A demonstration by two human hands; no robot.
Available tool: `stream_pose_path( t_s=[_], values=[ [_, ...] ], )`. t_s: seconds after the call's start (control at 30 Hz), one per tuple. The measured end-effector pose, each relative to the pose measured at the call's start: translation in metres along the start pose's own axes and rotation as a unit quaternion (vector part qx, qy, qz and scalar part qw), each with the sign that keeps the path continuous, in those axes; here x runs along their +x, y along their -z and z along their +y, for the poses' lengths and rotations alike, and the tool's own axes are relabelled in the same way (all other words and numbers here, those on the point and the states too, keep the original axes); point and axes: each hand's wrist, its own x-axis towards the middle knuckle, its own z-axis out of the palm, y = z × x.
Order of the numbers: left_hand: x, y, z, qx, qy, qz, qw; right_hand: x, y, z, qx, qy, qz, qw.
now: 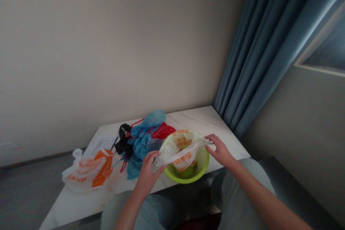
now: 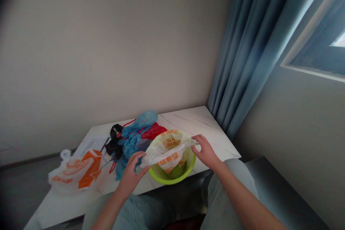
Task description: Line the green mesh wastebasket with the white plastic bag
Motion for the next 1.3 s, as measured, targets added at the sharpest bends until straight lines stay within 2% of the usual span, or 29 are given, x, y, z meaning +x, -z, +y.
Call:
stream_pose_path(
  t_s=[0.13, 0.23, 0.4, 0.53, 0.6, 0.77, 0.93, 1.07, 1.2, 1.3],
  values=[
    [-0.025, -0.014, 0.000, -0.020, -0.003, -0.010, 1.000, -0.024, -0.005, 0.003, -0.030, 0.000, -0.030, 0.999],
    [-0.037, -0.027, -0.004, -0.044, -0.019, 0.015, 0.999, -0.031, -0.009, 0.009, -0.032, 0.014, -0.042, 0.998],
    [-0.045, -0.044, -0.009, -0.066, -0.019, 0.072, 0.995, -0.040, -0.007, 0.008, -0.016, 0.030, -0.050, 0.998],
    [-0.047, -0.048, -0.008, -0.088, -0.016, 0.074, 0.993, -0.050, -0.008, 0.007, 0.005, 0.026, -0.041, 0.999],
    [-0.048, -0.048, -0.008, -0.097, -0.002, 0.069, 0.993, -0.056, -0.013, 0.010, 0.010, 0.003, -0.024, 1.000],
    [-0.054, -0.049, -0.008, -0.124, 0.074, 0.041, 0.989, -0.062, -0.029, 0.015, 0.032, -0.114, 0.026, 0.993],
    [-0.059, -0.057, -0.008, -0.117, 0.070, 0.051, 0.989, -0.059, -0.033, 0.014, 0.055, -0.127, 0.032, 0.990],
    [-0.059, -0.062, -0.009, -0.084, 0.058, 0.099, 0.990, -0.061, -0.037, 0.015, 0.085, -0.101, 0.034, 0.991],
    [-0.057, -0.062, -0.015, -0.049, 0.117, 0.140, 0.982, -0.066, -0.045, 0.012, 0.136, -0.047, -0.008, 0.990],
    [-0.056, -0.060, -0.019, -0.031, 0.129, 0.154, 0.979, -0.070, -0.049, 0.009, 0.133, -0.007, -0.029, 0.991]
  ],
)
